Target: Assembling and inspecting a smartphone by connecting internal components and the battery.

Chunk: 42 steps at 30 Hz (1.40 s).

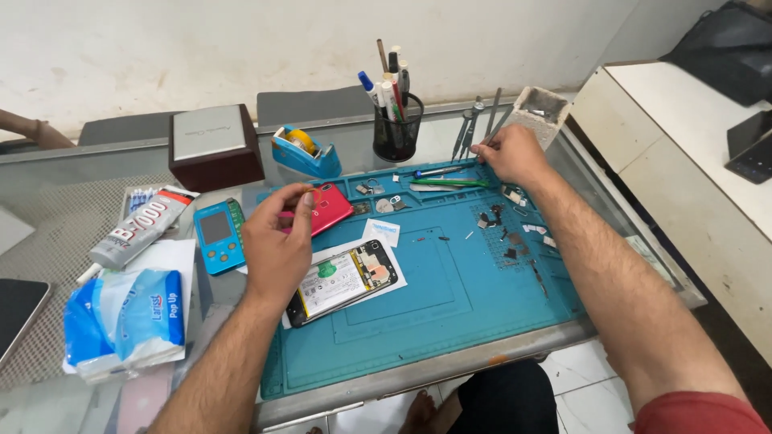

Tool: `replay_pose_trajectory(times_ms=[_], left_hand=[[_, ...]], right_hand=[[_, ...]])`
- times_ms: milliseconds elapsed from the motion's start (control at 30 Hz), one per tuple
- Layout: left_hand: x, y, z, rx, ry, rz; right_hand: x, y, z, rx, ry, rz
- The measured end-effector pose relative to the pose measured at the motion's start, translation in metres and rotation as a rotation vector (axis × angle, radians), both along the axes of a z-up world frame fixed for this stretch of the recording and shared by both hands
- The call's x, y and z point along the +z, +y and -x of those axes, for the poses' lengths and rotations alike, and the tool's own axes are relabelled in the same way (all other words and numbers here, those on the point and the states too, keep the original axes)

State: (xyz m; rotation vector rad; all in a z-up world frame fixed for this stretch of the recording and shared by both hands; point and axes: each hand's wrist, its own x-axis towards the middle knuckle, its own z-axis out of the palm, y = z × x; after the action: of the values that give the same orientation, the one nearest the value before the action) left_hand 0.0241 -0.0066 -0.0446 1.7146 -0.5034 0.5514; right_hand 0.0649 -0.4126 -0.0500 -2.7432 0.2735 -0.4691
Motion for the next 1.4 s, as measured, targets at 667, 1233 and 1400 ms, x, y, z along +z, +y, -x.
replay_pose_trajectory(times_ms=[667, 1233, 1400], left_hand=[[-0.028, 0.097, 0.022, 0.202, 0.366, -1.085], [0.019, 0.067, 0.037, -0.246, 0.212, -1.162], [0.008, 0.068, 0.028, -0.274, 0.173, -1.098]], right_hand=[[0.043, 0.035, 0.035, -0.075, 0.150, 0.019], [0.014, 0.174, 0.098, 0.901, 0.084, 0.132], [0.007, 0.172, 0.094, 0.875, 0.085, 0.065]])
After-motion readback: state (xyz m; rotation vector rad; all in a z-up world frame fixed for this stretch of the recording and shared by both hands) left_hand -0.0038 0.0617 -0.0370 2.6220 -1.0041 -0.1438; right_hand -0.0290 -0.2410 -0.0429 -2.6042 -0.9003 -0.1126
